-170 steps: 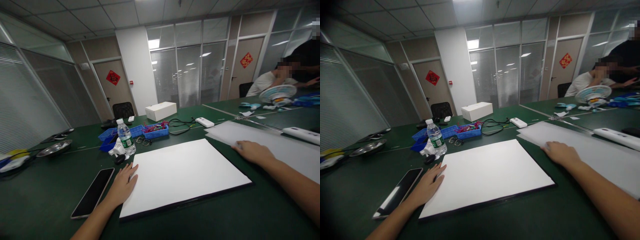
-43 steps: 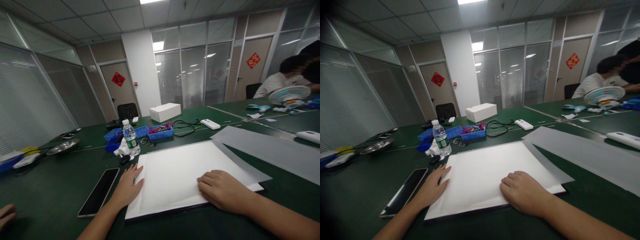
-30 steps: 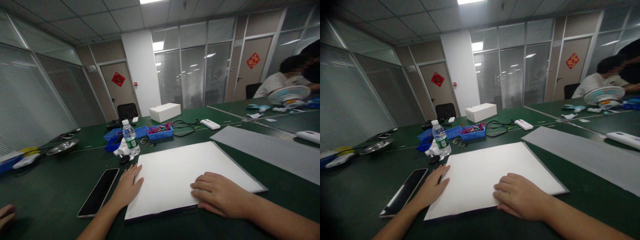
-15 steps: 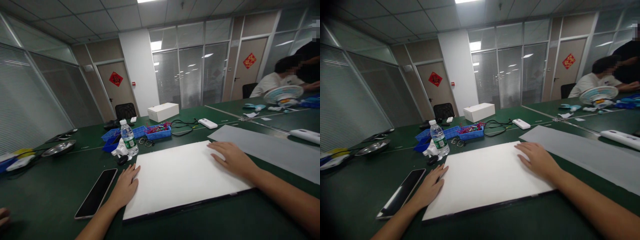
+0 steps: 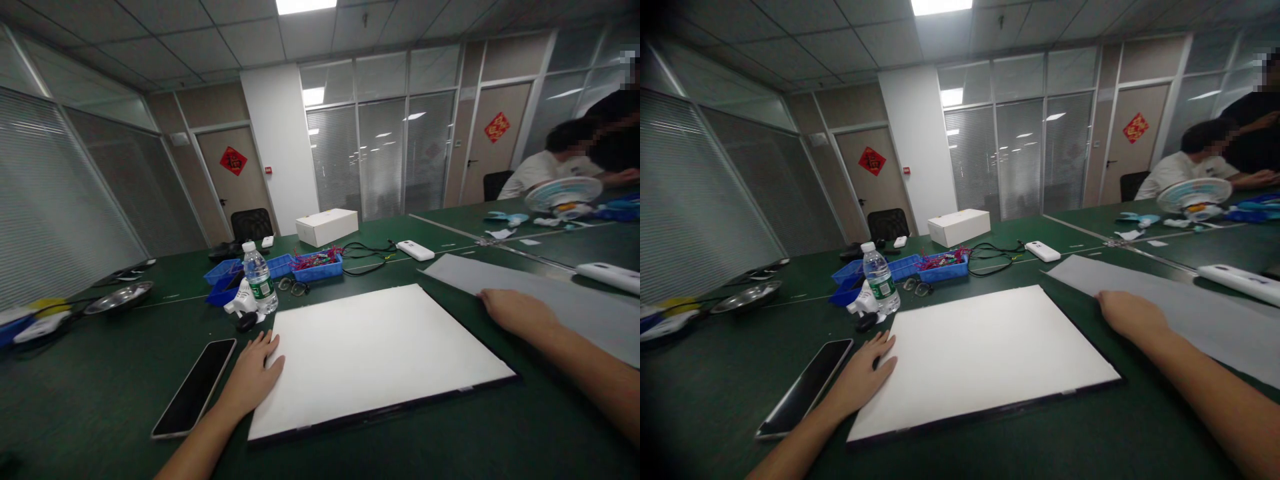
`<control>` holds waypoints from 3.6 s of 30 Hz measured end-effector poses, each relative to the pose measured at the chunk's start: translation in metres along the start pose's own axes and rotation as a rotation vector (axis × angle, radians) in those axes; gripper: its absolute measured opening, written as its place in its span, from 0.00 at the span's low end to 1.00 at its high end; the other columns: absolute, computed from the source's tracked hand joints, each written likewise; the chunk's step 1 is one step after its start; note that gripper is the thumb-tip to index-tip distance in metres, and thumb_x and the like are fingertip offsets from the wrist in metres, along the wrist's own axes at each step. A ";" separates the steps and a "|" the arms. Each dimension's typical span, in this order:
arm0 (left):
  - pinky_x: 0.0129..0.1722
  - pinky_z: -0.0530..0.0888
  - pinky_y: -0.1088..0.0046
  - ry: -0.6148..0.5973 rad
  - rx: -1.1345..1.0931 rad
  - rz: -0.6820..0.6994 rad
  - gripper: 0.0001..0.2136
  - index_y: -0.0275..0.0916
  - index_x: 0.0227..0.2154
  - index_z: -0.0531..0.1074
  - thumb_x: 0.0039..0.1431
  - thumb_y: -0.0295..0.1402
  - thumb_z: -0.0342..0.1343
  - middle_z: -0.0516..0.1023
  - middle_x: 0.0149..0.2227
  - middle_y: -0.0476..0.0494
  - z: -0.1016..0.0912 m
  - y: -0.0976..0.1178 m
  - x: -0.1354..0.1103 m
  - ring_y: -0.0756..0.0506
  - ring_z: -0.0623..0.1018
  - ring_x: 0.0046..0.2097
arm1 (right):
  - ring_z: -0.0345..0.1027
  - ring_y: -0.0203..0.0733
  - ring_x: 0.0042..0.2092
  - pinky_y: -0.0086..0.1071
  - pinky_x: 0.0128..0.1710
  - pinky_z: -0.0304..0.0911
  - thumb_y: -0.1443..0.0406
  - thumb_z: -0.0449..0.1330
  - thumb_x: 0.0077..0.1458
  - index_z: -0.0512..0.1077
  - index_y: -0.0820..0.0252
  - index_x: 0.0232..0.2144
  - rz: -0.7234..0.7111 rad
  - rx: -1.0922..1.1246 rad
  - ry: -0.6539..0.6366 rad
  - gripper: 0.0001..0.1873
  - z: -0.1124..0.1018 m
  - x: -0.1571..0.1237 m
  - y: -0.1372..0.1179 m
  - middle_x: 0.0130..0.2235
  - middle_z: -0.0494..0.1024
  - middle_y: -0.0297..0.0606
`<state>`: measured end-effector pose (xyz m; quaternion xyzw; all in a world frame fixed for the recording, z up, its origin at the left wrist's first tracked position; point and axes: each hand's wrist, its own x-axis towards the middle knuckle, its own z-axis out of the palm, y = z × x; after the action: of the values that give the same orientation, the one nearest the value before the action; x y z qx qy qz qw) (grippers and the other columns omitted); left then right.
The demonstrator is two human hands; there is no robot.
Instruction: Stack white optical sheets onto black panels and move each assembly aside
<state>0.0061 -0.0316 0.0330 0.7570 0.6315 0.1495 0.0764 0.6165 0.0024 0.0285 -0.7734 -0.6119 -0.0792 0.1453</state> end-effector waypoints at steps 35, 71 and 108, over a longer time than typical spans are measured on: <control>0.72 0.56 0.48 0.012 -0.036 -0.020 0.35 0.28 0.65 0.69 0.63 0.50 0.49 0.63 0.70 0.29 0.002 0.005 0.003 0.33 0.60 0.73 | 0.72 0.40 0.52 0.34 0.54 0.64 0.60 0.50 0.70 0.73 0.59 0.55 -1.373 0.331 0.036 0.19 -0.041 -0.125 -0.191 0.49 0.79 0.45; 0.73 0.50 0.45 -0.012 -0.083 -0.031 0.36 0.31 0.71 0.60 0.70 0.53 0.40 0.48 0.75 0.30 0.008 0.015 -0.006 0.33 0.50 0.76 | 0.61 0.51 0.68 0.47 0.65 0.64 0.53 0.56 0.67 0.66 0.52 0.67 -1.234 0.366 -0.327 0.29 -0.044 -0.126 -0.192 0.69 0.62 0.46; 0.72 0.52 0.44 -0.002 -0.280 0.032 0.28 0.36 0.64 0.72 0.62 0.40 0.54 0.59 0.72 0.37 0.000 0.015 -0.006 0.33 0.56 0.74 | 0.73 0.43 0.52 0.44 0.61 0.67 0.69 0.58 0.63 0.78 0.64 0.42 -1.463 0.408 0.543 0.09 -0.040 -0.137 -0.206 0.43 0.80 0.42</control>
<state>0.0191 -0.0404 0.0365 0.7492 0.5920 0.2367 0.1796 0.3860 -0.0939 0.0511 -0.0889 -0.9089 -0.2262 0.3389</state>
